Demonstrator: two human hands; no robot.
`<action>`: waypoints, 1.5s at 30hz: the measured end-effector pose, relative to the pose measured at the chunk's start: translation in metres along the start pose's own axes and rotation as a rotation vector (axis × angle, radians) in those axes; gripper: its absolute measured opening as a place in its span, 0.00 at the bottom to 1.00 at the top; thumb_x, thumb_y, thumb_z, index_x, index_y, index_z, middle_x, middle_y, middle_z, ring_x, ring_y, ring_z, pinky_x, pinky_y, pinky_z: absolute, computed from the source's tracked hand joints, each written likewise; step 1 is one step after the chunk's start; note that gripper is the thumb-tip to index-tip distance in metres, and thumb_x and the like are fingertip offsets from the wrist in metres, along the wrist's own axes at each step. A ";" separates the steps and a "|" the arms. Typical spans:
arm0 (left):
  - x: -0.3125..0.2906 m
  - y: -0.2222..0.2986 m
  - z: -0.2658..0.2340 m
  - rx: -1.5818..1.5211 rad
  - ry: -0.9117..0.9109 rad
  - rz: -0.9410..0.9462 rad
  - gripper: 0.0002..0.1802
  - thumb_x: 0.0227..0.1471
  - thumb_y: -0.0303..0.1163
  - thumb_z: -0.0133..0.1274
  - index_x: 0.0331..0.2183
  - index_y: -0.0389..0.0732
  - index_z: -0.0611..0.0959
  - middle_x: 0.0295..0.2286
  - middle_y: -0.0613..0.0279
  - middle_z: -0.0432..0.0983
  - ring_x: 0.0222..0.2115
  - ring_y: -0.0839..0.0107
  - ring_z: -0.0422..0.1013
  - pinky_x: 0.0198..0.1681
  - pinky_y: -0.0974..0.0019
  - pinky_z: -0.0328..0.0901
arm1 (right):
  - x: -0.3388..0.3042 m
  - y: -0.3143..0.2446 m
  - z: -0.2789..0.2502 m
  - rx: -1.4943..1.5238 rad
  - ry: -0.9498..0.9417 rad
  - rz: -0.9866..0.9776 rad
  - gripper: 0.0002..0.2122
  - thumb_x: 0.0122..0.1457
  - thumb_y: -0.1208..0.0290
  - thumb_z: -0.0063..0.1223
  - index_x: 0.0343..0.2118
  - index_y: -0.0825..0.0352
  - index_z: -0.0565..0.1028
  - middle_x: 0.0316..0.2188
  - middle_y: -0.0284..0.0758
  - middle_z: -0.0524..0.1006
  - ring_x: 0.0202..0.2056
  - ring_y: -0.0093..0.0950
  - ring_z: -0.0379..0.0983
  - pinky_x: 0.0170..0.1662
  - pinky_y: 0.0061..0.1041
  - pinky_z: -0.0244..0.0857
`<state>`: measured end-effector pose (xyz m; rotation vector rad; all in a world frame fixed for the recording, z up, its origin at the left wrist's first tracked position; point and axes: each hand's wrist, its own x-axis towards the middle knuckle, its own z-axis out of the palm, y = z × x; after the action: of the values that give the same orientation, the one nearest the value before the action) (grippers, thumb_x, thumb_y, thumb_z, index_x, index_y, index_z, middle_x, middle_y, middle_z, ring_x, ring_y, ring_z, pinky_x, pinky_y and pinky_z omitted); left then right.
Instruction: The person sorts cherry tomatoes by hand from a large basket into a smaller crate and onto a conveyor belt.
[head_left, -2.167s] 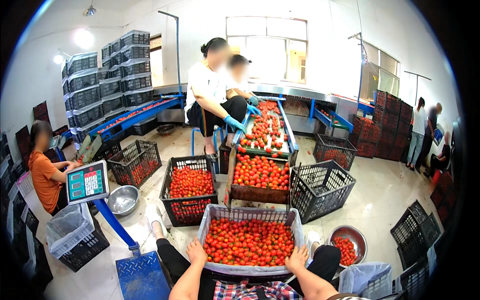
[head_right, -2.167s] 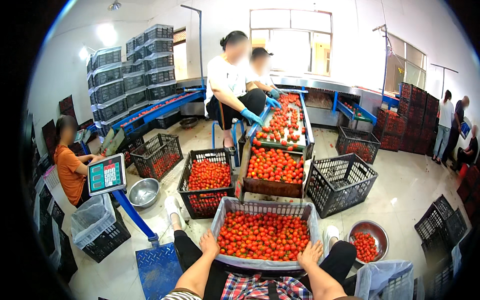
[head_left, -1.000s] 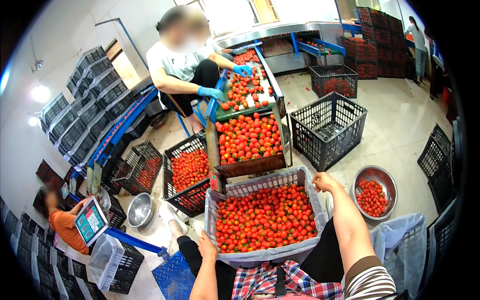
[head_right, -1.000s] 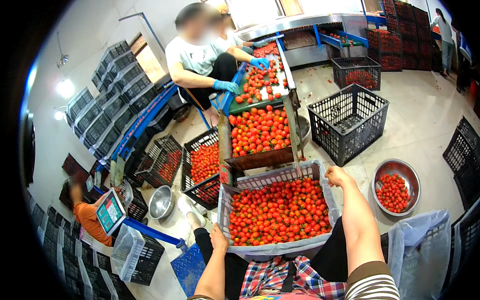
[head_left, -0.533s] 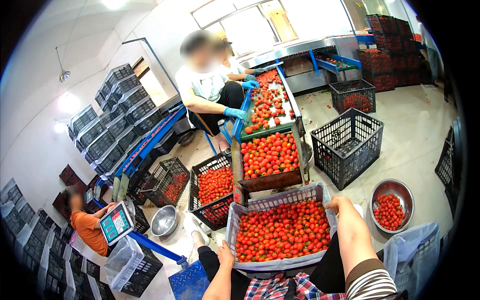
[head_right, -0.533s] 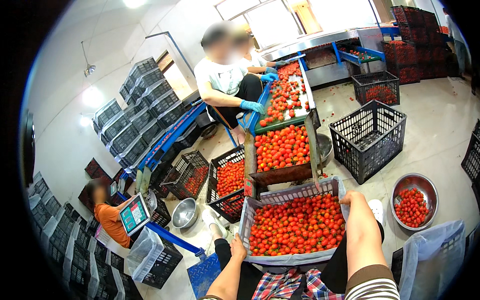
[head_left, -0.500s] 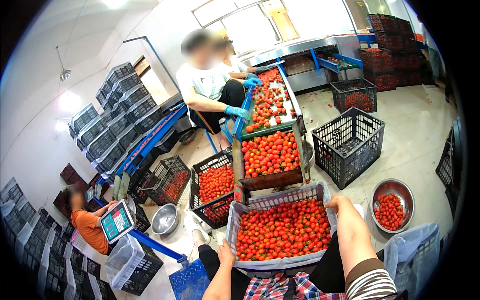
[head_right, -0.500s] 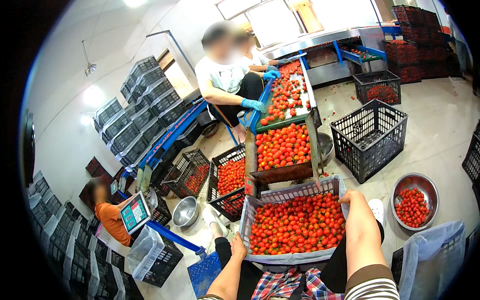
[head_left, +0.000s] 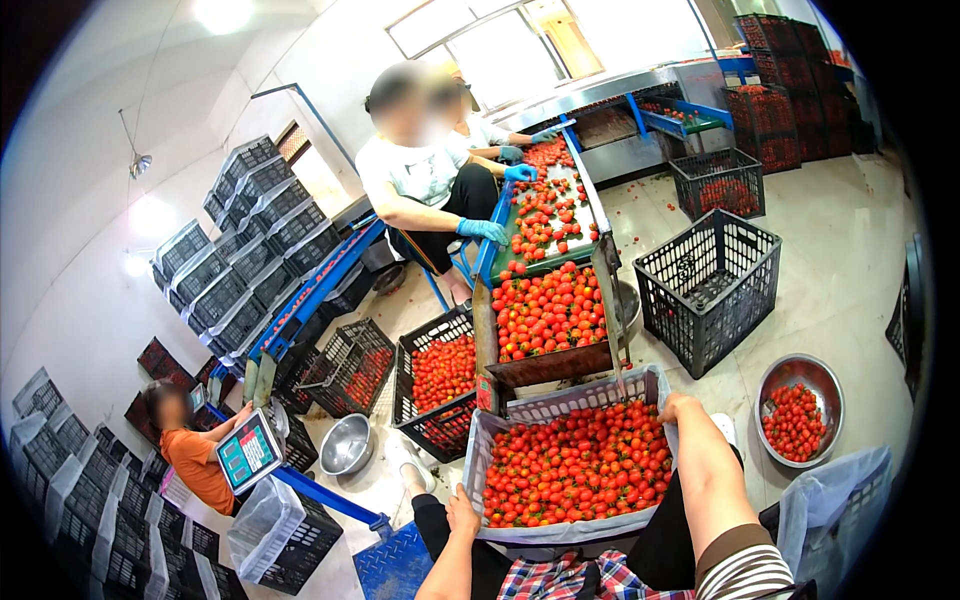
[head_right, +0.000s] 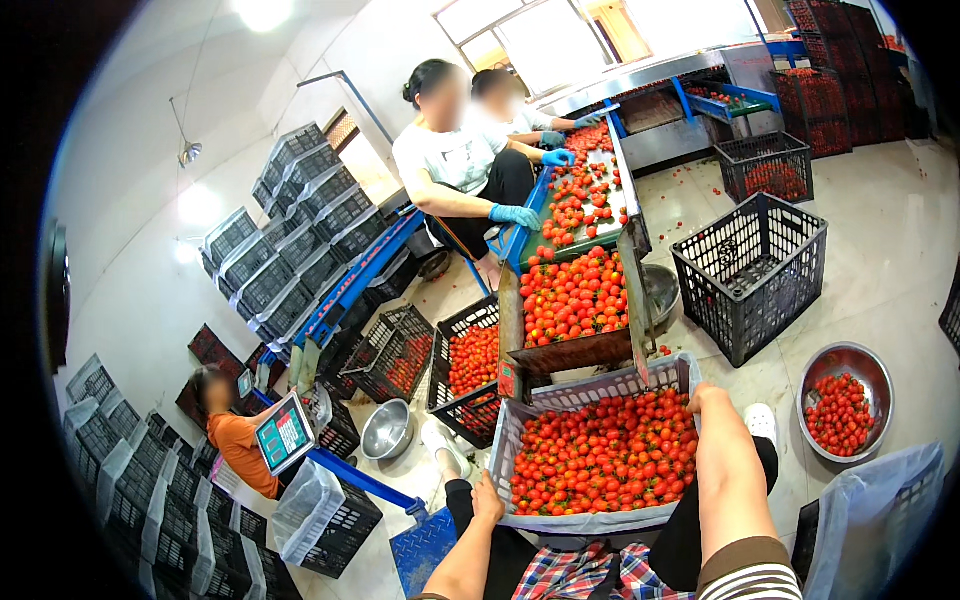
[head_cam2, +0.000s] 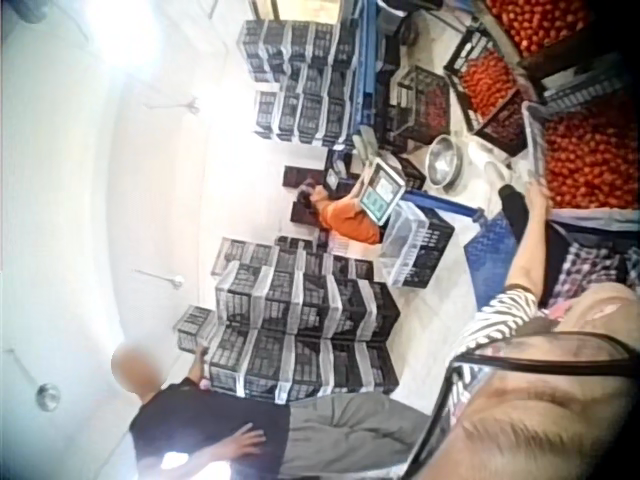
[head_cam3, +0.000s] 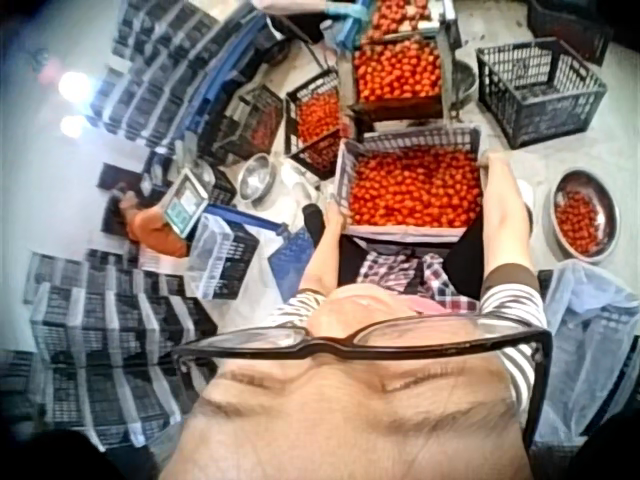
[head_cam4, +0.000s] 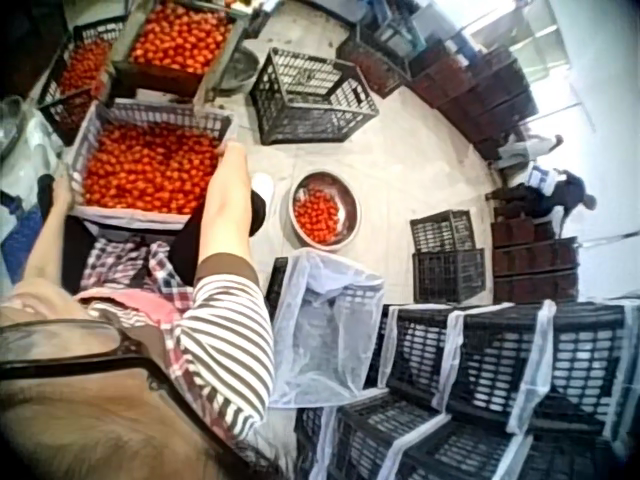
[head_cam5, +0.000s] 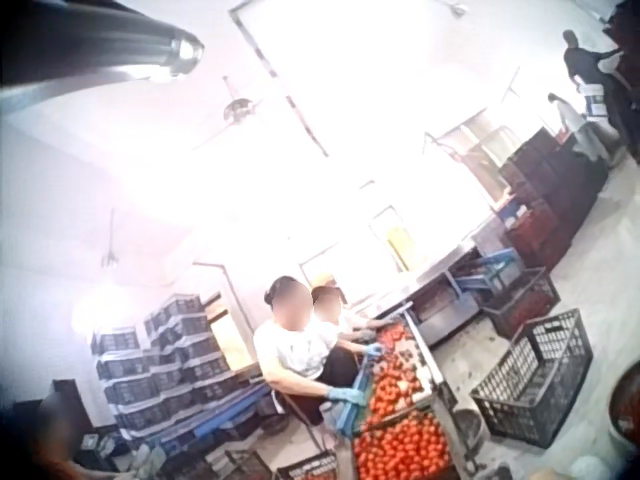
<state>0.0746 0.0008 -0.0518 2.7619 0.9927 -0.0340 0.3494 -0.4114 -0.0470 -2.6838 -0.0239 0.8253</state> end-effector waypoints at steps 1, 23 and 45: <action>0.001 -0.001 0.000 0.007 0.001 0.004 0.43 0.40 0.22 0.53 0.57 0.44 0.52 0.42 0.46 0.64 0.44 0.48 0.63 0.46 0.54 0.62 | 0.002 0.000 -0.001 -0.020 -0.027 -0.009 0.25 0.41 0.54 0.62 0.39 0.69 0.76 0.40 0.38 0.76 0.41 0.31 0.73 0.45 0.27 0.66; -0.005 0.000 -0.005 0.026 0.037 0.019 0.43 0.38 0.22 0.54 0.56 0.42 0.54 0.42 0.46 0.64 0.43 0.48 0.63 0.46 0.55 0.62 | -0.018 -0.009 -0.015 -0.063 -0.143 -0.012 0.23 0.44 0.58 0.60 0.42 0.68 0.75 0.43 0.39 0.74 0.43 0.32 0.72 0.46 0.31 0.66; 0.002 -0.010 0.002 -0.152 0.217 0.101 0.35 0.43 0.32 0.51 0.54 0.40 0.60 0.42 0.43 0.63 0.42 0.46 0.62 0.46 0.52 0.59 | -0.014 -0.001 -0.018 -0.131 -0.147 -0.084 0.24 0.46 0.52 0.56 0.38 0.70 0.76 0.36 0.37 0.78 0.36 0.32 0.75 0.39 0.30 0.68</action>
<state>0.0700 0.0095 -0.0559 2.7117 0.8625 0.3486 0.3473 -0.4172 -0.0251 -2.7150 -0.2317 1.0246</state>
